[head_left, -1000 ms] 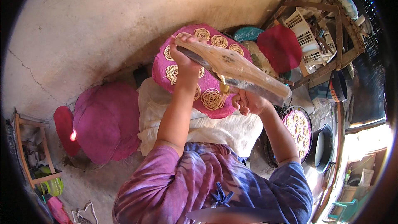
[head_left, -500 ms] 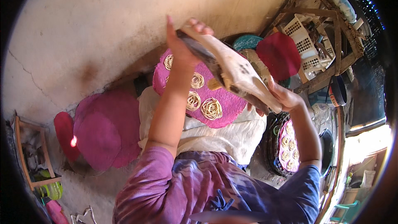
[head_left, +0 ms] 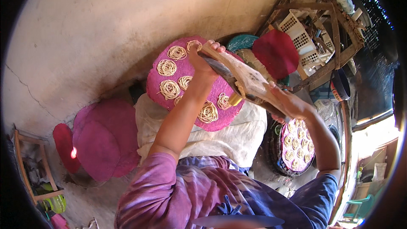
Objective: The person uses a handheld extruder to press dough into spiral shapes onto a pink mat. They repeatedly refill the extruder from a green basin and arrange the formed noodles in rows. The person then moves the mat and washes their hands in a bucket.
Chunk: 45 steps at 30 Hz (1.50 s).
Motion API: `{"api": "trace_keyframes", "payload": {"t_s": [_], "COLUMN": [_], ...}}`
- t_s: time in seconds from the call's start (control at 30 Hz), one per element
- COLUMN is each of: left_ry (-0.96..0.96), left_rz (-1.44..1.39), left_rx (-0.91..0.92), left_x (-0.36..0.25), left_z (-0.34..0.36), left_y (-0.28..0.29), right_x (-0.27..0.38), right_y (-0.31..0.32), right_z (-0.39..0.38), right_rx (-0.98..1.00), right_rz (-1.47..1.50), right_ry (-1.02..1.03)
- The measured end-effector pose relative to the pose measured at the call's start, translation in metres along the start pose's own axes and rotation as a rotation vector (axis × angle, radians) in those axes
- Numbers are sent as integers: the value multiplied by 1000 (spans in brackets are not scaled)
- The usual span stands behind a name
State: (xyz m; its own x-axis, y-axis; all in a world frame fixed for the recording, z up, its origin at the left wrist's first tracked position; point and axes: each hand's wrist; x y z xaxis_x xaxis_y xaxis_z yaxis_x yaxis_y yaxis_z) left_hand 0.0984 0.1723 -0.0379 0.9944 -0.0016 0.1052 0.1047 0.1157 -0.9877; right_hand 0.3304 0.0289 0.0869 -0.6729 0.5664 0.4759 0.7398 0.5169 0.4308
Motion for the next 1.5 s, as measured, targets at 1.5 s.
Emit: {"api": "trace_keyframes", "payload": {"t_s": [1.5], "left_ry": [-139], "left_rz": [263], "left_rx": [196], "left_x": [-60], "left_z": [22], "left_y": [-21], "right_x": [19], "right_y": [-3], "right_z": [85], "right_rx": [296], "right_rz": [87], "right_ry": [193]}}
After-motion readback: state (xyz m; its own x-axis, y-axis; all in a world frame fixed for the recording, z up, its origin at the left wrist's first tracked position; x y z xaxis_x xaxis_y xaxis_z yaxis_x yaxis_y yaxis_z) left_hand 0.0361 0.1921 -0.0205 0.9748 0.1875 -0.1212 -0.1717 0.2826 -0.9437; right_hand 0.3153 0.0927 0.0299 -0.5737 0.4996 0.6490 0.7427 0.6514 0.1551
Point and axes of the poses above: each hand's wrist, its own z-axis towards the middle knuckle, its own y-axis out of the back of the hand, x = y × z, and after that the axes turned 14 degrees about -y, right-handed
